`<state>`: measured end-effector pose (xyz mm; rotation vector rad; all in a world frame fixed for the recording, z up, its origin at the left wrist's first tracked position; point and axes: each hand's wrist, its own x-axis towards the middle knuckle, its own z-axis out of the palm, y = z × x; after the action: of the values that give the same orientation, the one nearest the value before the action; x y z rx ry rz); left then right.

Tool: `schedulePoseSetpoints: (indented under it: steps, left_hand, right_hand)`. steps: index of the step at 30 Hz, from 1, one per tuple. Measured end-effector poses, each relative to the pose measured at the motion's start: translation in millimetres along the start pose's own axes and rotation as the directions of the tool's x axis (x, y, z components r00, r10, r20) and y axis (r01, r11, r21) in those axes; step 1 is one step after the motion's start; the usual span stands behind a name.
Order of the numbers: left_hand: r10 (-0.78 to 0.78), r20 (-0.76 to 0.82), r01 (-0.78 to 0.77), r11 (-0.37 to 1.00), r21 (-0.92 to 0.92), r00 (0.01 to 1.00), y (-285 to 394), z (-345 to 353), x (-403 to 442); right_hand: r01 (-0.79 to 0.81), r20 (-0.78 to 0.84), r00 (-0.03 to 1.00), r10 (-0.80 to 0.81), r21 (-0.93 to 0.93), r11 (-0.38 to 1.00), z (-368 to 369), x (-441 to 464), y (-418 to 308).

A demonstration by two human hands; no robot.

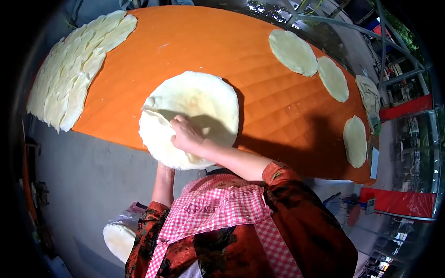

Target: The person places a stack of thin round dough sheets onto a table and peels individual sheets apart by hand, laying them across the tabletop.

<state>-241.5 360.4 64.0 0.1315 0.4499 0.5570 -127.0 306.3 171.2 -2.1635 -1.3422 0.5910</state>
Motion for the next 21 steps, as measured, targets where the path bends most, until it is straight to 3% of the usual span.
schedulePoseSetpoints:
  steps: [2, 5, 7, 9, 10, 11, 12, 16, 17, 18, 19, 20, 21]
  left_hand:
    - [0.016, -0.054, -0.012, 0.998, 0.061, 0.998, 4, -4, -6]
    - [-0.034, -0.082, 0.043, 0.994, 0.100, 0.996, 2, -30, -1]
    - [-0.068, -0.086, 0.077, 0.992, 0.104, 0.994, 1, -37, 0]
    - [-0.101, -0.081, 0.110, 0.987, 0.118, 0.992, 3, -38, 2]
    - [-0.124, -0.080, 0.134, 0.982, 0.132, 0.989, 3, -36, 3]
    - [-0.150, -0.073, 0.160, 0.977, 0.144, 0.986, 0, -32, 5]
    - [-0.159, -0.081, 0.170, 0.972, 0.162, 0.984, 1, -30, 4]
    - [-0.149, -0.133, 0.174, 0.965, 0.197, 0.980, 5, -30, -6]
    - [-0.143, -0.147, 0.173, 0.961, 0.214, 0.979, 8, -23, -5]
    - [-0.137, -0.157, 0.170, 0.962, 0.216, 0.978, 8, -21, -8]
    - [-0.133, -0.170, 0.170, 0.961, 0.219, 0.976, 11, -21, -12]
    - [-0.128, -0.183, 0.167, 0.961, 0.222, 0.975, 13, -20, -16]
    - [-0.118, -0.199, 0.163, 0.960, 0.227, 0.973, 16, -22, -20]
  right_hand:
    - [-0.076, 0.069, 0.994, 0.079, -0.043, 0.996, -6, 3, -6]
    - [-0.159, 0.010, 0.987, 0.159, 0.135, 0.978, 14, 11, 15]
    - [-0.200, 0.080, 0.980, 0.184, 0.308, 0.930, 3, 18, 23]
    - [-0.164, -0.017, 0.971, 0.238, 0.679, 0.716, -21, 33, 46]
    - [-0.035, -0.245, 0.928, 0.279, 0.690, 0.723, -47, 33, 60]
    - [-0.163, -0.243, 0.900, 0.361, 0.581, 0.797, -104, 12, 63]
    - [-0.007, -0.325, 0.876, 0.356, 0.730, 0.684, -139, 0, 92]
    - [0.294, -0.552, 0.714, 0.429, 0.794, 0.532, -249, -135, 178]
    - [0.375, -0.596, 0.751, 0.286, 0.740, 0.558, -274, -171, 212]
    - [0.367, -0.692, 0.641, 0.332, 0.656, 0.659, -281, -210, 241]
    - [-0.047, -0.761, 0.351, 0.546, 0.568, 0.822, -287, -247, 275]
    - [-0.284, -0.641, 0.240, 0.729, 0.672, 0.684, -297, -288, 275]
    - [-0.097, -0.651, 0.164, 0.741, 0.737, 0.668, -280, -334, 333]
